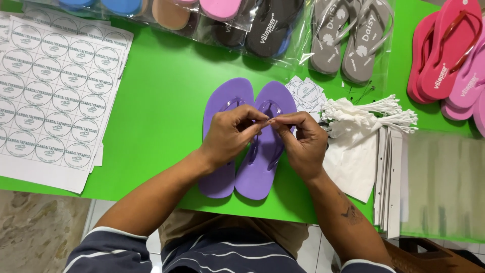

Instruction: The person cleans a pair of purple flip-flops using a white cloth, places them together, puts them inside a clear plastic bag, and then attaches a white cardboard header to the top of the bag. The person then repeats the cleaning process on a pair of red flip-flops.

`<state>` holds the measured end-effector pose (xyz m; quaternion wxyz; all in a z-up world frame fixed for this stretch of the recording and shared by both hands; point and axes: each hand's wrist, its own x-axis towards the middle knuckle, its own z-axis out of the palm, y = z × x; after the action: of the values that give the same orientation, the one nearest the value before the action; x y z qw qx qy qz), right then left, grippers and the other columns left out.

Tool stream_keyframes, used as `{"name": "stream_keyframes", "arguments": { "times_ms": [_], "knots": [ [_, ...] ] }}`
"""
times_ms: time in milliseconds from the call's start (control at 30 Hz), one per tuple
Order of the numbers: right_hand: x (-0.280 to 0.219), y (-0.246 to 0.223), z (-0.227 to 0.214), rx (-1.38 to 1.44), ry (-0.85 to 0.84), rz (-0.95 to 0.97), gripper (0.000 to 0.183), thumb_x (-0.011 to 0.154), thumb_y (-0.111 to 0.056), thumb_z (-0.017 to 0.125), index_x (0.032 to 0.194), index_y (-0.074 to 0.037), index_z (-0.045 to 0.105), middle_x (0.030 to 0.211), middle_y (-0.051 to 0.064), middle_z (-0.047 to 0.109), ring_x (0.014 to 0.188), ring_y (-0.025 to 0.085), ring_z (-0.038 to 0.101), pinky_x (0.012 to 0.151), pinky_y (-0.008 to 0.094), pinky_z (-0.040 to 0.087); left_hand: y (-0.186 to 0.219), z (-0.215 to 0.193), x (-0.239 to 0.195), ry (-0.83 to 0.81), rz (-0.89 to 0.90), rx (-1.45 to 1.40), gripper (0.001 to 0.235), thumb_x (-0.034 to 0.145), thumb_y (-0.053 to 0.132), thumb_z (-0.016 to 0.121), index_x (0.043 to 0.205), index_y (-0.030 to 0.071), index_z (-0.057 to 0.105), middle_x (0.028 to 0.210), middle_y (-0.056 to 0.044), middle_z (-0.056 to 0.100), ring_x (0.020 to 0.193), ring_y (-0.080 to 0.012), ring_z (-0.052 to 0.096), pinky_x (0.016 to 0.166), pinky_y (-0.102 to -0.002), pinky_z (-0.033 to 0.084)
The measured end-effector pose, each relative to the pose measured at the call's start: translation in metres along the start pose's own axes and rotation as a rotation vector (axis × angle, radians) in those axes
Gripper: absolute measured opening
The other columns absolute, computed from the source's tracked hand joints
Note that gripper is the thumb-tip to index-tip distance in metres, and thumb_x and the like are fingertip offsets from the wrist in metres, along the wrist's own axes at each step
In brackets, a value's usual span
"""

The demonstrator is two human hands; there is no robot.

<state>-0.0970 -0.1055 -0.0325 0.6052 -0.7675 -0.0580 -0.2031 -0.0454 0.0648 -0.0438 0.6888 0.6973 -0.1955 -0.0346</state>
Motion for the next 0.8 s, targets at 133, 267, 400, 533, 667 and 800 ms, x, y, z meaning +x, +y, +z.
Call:
{"name": "stream_keyframes", "arguments": {
  "times_ms": [133, 267, 400, 533, 667, 800],
  "knots": [
    [0.002, -0.001, 0.000, 0.004, 0.021, -0.032, 0.007, 0.090, 0.009, 0.077, 0.096, 0.009, 0.072, 0.087, 0.019, 0.075, 0.080, 0.018, 0.071, 0.074, 0.032, 0.057, 0.004, -0.001, -0.006, 0.009, -0.018, -0.024, 0.012, 0.089, -0.001, 0.074, 0.098, 0.006, 0.077, 0.080, -0.013, 0.078, 0.065, -0.0183, 0.075, 0.053, -0.026, 0.061],
    [0.005, -0.005, 0.001, -0.118, 0.064, -0.128, 0.007, 0.092, 0.009, 0.076, 0.098, 0.007, 0.073, 0.090, 0.018, 0.077, 0.081, 0.021, 0.074, 0.075, 0.033, 0.057, 0.003, 0.002, -0.007, 0.071, 0.061, -0.009, 0.011, 0.091, -0.001, 0.075, 0.098, 0.007, 0.078, 0.093, -0.014, 0.079, 0.066, -0.0186, 0.076, 0.056, -0.029, 0.062],
    [-0.001, -0.007, 0.012, -0.024, 0.105, -0.090, 0.019, 0.093, 0.005, 0.076, 0.109, 0.009, 0.066, 0.093, 0.017, 0.078, 0.085, 0.014, 0.073, 0.079, 0.028, 0.056, -0.001, 0.004, -0.011, 0.064, 0.066, -0.025, 0.014, 0.090, -0.003, 0.074, 0.099, 0.008, 0.078, 0.094, -0.011, 0.080, 0.067, -0.0179, 0.076, 0.058, -0.028, 0.063],
    [-0.005, -0.001, 0.016, 0.101, 0.116, 0.030, 0.026, 0.092, 0.005, 0.076, 0.114, 0.008, 0.062, 0.091, 0.020, 0.078, 0.090, 0.021, 0.076, 0.083, 0.030, 0.056, 0.005, 0.004, -0.009, 0.062, 0.025, -0.030, 0.013, 0.090, -0.002, 0.074, 0.098, 0.008, 0.078, 0.073, -0.010, 0.076, 0.064, -0.0178, 0.075, 0.056, -0.028, 0.062],
    [-0.005, 0.014, 0.010, 0.139, 0.115, 0.117, 0.016, 0.089, 0.007, 0.079, 0.098, 0.010, 0.066, 0.088, 0.020, 0.078, 0.088, 0.014, 0.074, 0.082, 0.029, 0.058, 0.003, 0.006, -0.009, 0.087, -0.016, -0.097, 0.008, 0.092, 0.005, 0.075, 0.099, 0.008, 0.077, 0.074, -0.011, 0.077, 0.061, -0.0138, 0.073, 0.054, -0.025, 0.060],
    [-0.002, 0.008, 0.010, 0.062, 0.101, 0.088, 0.010, 0.089, 0.007, 0.079, 0.096, 0.008, 0.072, 0.085, 0.017, 0.077, 0.082, 0.011, 0.069, 0.077, 0.030, 0.058, 0.008, 0.003, -0.009, 0.093, -0.040, -0.136, 0.008, 0.094, 0.005, 0.073, 0.101, 0.004, 0.077, 0.076, -0.016, 0.078, 0.065, -0.0170, 0.076, 0.054, -0.025, 0.061]
  ]
}}
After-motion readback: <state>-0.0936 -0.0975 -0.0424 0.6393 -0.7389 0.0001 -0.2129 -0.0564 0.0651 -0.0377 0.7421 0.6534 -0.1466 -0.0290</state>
